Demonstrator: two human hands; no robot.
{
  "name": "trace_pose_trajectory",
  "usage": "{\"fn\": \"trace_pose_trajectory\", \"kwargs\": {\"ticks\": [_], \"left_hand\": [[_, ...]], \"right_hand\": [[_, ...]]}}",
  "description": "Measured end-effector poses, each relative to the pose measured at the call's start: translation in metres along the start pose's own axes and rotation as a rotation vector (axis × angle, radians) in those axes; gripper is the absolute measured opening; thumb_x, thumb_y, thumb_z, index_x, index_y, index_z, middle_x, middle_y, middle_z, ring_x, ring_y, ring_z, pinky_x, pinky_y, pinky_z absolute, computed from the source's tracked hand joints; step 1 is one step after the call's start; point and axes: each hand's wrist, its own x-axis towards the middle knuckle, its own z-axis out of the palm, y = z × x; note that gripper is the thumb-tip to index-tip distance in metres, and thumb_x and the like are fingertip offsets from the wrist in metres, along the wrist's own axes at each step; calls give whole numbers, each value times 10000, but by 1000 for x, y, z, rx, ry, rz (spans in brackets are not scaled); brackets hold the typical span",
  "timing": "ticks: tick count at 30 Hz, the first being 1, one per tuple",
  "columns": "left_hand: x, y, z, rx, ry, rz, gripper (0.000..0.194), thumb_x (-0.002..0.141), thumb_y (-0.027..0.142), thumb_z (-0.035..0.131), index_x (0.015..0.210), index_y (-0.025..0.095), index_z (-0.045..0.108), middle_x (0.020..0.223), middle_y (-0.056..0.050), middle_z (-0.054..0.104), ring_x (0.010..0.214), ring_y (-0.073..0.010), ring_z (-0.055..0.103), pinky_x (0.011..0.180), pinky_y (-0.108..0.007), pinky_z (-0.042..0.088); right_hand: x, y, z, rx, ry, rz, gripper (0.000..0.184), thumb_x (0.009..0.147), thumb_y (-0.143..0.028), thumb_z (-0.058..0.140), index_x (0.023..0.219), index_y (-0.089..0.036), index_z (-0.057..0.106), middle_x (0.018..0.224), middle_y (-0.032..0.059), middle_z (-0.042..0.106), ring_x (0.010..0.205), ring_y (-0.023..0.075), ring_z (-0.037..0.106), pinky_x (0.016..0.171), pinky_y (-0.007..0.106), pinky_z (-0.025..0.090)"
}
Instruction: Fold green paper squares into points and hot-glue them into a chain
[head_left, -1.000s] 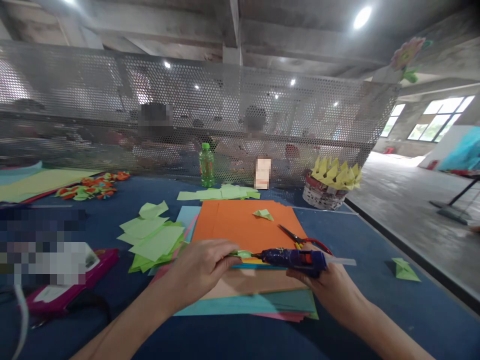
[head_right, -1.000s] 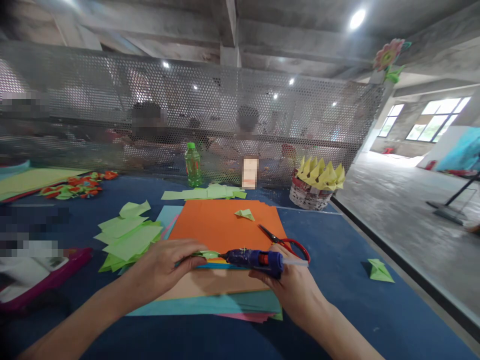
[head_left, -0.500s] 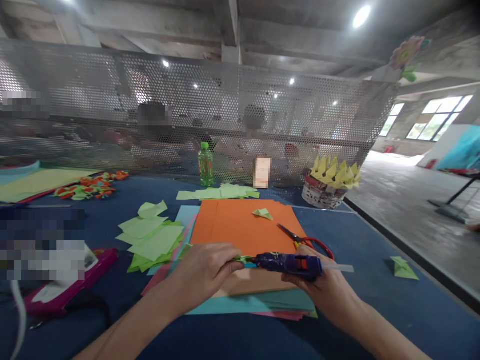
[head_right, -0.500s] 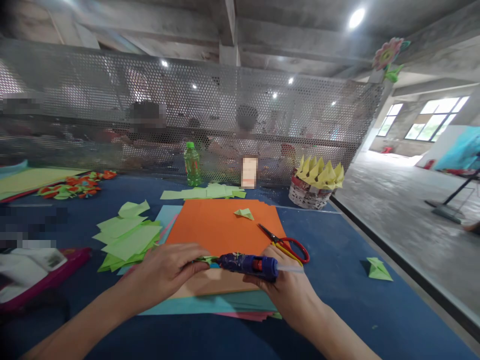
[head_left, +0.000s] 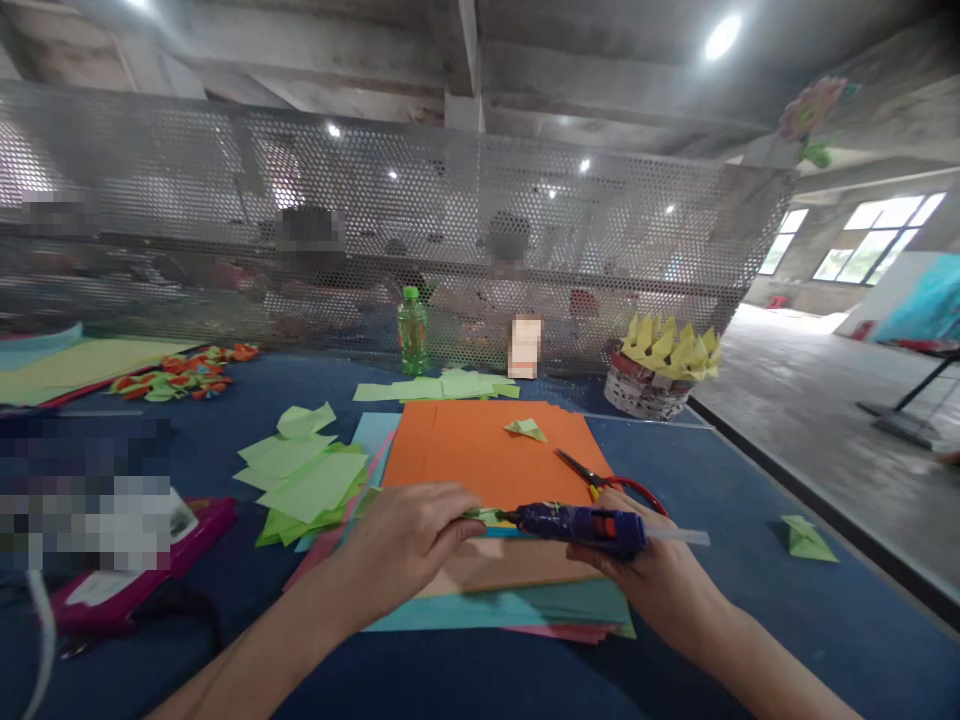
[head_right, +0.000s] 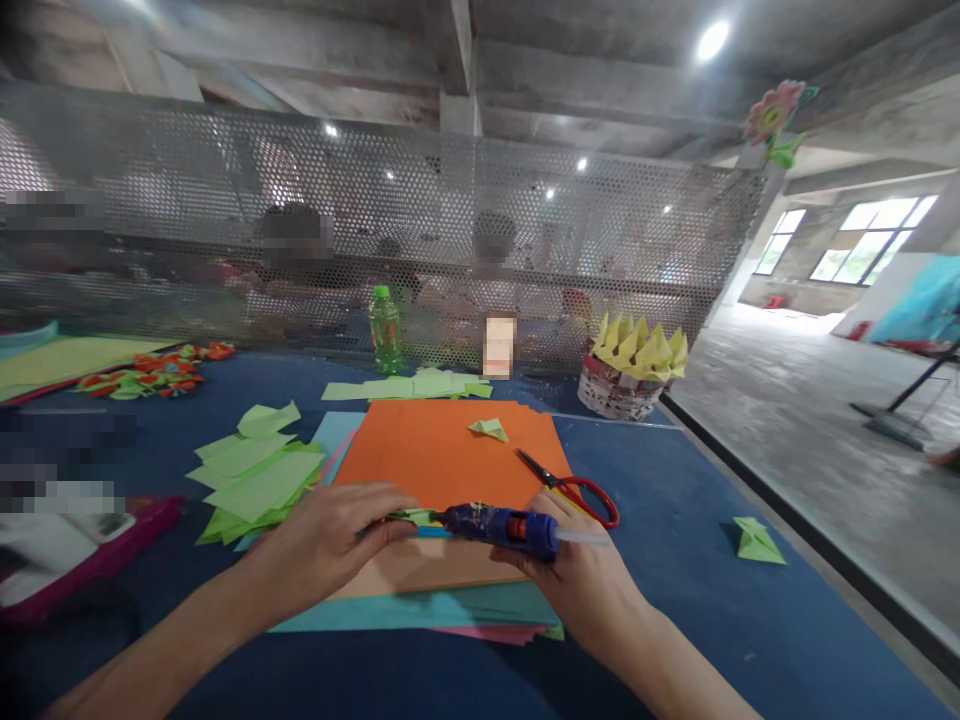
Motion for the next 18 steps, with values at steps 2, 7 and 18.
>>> {"fn": "trace_pose_trajectory", "kwargs": {"ticks": [2,7,18], "left_hand": [[0,-3,2,10,20,7,249,1054,335,451,1075,213,668,962,-50,723,833,-212,689,698,-280,464],[-1,-8,2,31,47,18,258,1053,354,452,1063,208,665,1024,-68,731,865,-239,699,712,-303,477],[0,-8,-4,29,78,1,291,1061,376,434,1054,209,672,1022,-64,733,870,-227,696,709,-291,458]], "right_hand": [[0,2,-1,-5,24,-11,323,926,-472,638,751,-226,526,716,-18,576,651,173,552,594,260,404],[-1,2,-3,-22,43,-25,328,928,-469,638,747,-228,508,717,-24,568,642,167,553,582,252,404],[0,9,-7,-51,56,5,344,947,-520,579,766,-232,525,760,-1,620,676,184,601,606,269,426]]}}
